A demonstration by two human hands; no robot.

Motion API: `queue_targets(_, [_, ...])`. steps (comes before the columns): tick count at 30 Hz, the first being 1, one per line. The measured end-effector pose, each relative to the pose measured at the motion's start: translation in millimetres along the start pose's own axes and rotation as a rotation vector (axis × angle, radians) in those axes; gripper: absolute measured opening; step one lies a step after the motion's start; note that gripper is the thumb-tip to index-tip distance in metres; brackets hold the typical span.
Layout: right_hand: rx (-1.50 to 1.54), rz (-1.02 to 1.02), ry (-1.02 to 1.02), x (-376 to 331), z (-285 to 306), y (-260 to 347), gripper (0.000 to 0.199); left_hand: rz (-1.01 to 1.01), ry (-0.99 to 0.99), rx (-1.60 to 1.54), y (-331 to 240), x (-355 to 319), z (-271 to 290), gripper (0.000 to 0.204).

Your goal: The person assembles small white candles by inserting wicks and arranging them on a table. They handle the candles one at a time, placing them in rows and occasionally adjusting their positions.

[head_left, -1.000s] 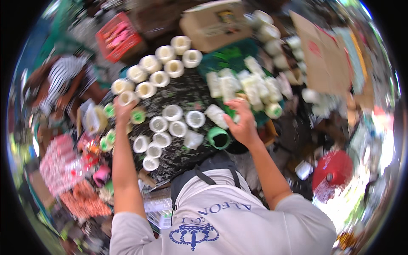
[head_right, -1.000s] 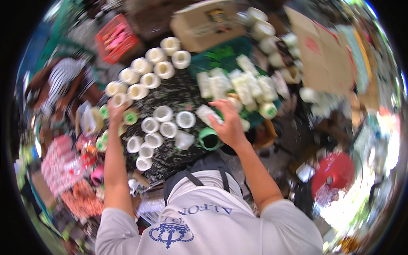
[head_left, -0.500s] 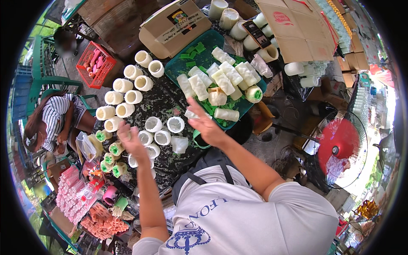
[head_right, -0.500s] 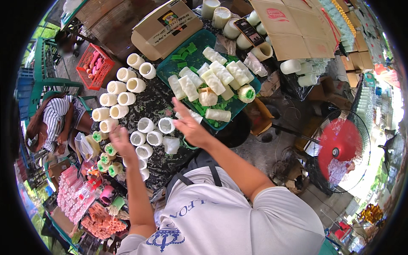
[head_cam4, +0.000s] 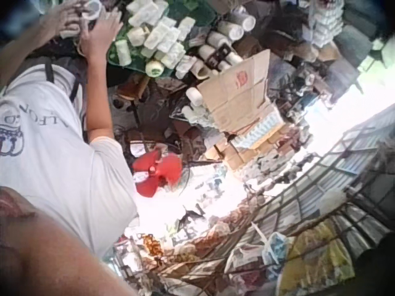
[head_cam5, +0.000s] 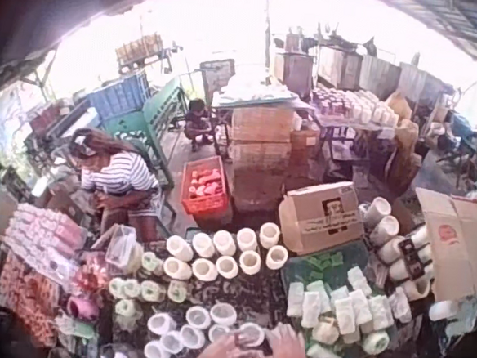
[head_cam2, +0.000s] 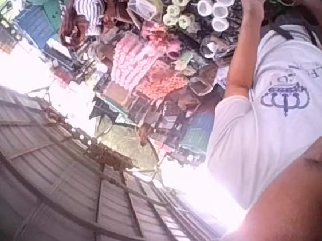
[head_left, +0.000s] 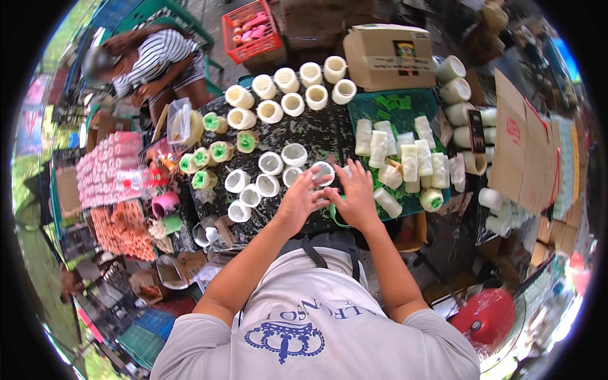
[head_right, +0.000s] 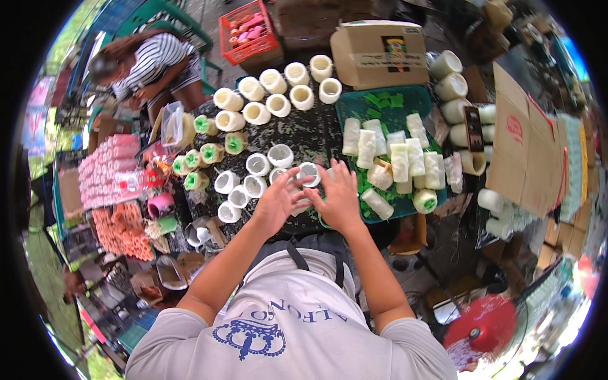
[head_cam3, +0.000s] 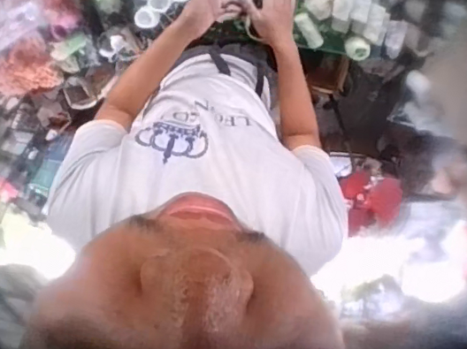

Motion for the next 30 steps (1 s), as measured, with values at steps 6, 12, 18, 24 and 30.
queue_targets(6, [0.22,-0.054,0.085,22.1,11.6,-28.7,0.046,-0.363,-0.306,0.814,-34.4,-37.2,124.7,0.041])
queue_targets(12, [-0.194,0.189,0.316,53.8,-23.5,15.6,0.07,-0.633,-0.254,1.686,-50.0,-68.5,151.6,0.069])
queue_targets(18, [-0.518,0.124,0.392,67.3,-76.9,14.2,0.102,-0.629,-0.213,1.734,-36.6,-47.8,139.7,0.098])
queue_targets(24, [-0.607,0.144,0.391,67.8,-85.7,16.0,0.088,-0.462,0.028,1.977,-28.4,8.2,125.8,0.104])
queue_targets(30, [-0.291,0.113,0.267,69.2,-72.9,9.5,0.062,-0.528,0.033,1.913,-28.9,17.3,133.1,0.075])
Point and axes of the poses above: each hand's wrist, its own x-axis towards the middle knuckle, its own z-axis out of the back of the hand, y = z × x, the point moved 6 cm from there along x, towards the middle knuckle, and after that the axes turned 15 degrees about -z, right-handed, at the moved point
